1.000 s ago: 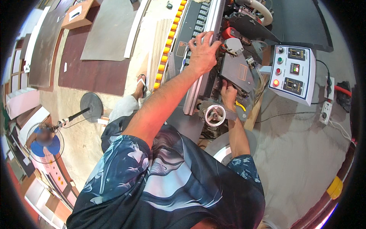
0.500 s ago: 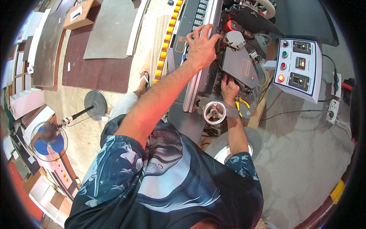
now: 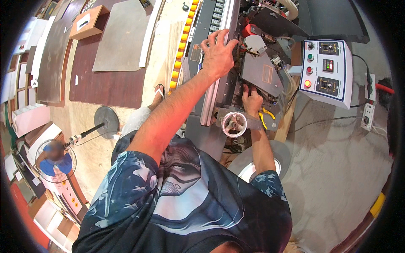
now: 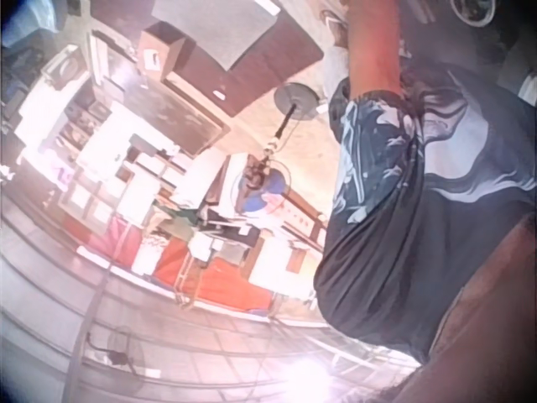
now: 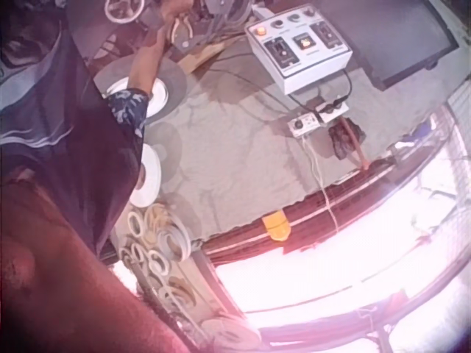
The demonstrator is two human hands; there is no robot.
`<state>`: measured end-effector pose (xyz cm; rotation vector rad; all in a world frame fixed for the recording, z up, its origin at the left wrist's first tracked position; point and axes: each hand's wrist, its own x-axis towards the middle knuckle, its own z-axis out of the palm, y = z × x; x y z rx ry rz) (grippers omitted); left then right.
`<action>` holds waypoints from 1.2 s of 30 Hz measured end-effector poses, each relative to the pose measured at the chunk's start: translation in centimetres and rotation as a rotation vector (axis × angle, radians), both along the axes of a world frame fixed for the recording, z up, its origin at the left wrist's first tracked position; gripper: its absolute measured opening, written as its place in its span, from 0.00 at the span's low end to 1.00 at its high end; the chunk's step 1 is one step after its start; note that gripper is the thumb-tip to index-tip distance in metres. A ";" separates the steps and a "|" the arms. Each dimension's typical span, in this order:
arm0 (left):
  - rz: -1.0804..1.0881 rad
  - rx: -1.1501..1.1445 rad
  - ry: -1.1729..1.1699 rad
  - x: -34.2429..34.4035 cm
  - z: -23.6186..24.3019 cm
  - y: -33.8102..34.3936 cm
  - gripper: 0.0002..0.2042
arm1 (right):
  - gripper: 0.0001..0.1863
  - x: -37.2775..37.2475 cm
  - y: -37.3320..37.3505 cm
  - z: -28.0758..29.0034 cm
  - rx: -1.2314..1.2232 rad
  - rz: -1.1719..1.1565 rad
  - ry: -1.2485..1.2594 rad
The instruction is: The person uses pliers to adjust components on a long industrial machine, then switches to a screwdriver to tighten or loosen screws along the machine's rail. The person repeatedly repositions tools and parts while working on the machine's surface.
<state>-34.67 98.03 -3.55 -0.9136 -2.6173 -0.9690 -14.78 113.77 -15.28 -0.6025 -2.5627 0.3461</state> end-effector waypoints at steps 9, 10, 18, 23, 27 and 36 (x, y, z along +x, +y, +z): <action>-0.003 0.001 0.025 0.0 -0.3 0.0 0.21 | 0.15 -0.3 0.5 -1.2 0.007 0.113 0.083; -0.004 0.002 0.033 0.0 -0.3 0.1 0.21 | 0.16 -0.2 0.6 -1.4 0.030 0.122 0.069; -0.009 -0.025 0.024 0.0 0.0 0.0 0.21 | 0.15 -0.3 0.8 -1.0 0.196 0.141 0.011; -0.003 -0.011 0.032 -0.2 -0.3 0.0 0.21 | 0.17 -0.3 -0.2 0.2 -0.025 0.040 0.001; -0.001 -0.003 0.030 0.0 -0.1 0.2 0.21 | 0.21 0.1 0.2 0.3 -0.355 -0.044 -0.039; -0.004 -0.018 0.005 -0.1 -0.3 0.0 0.21 | 0.16 -0.4 -0.4 1.3 -1.294 -0.210 0.131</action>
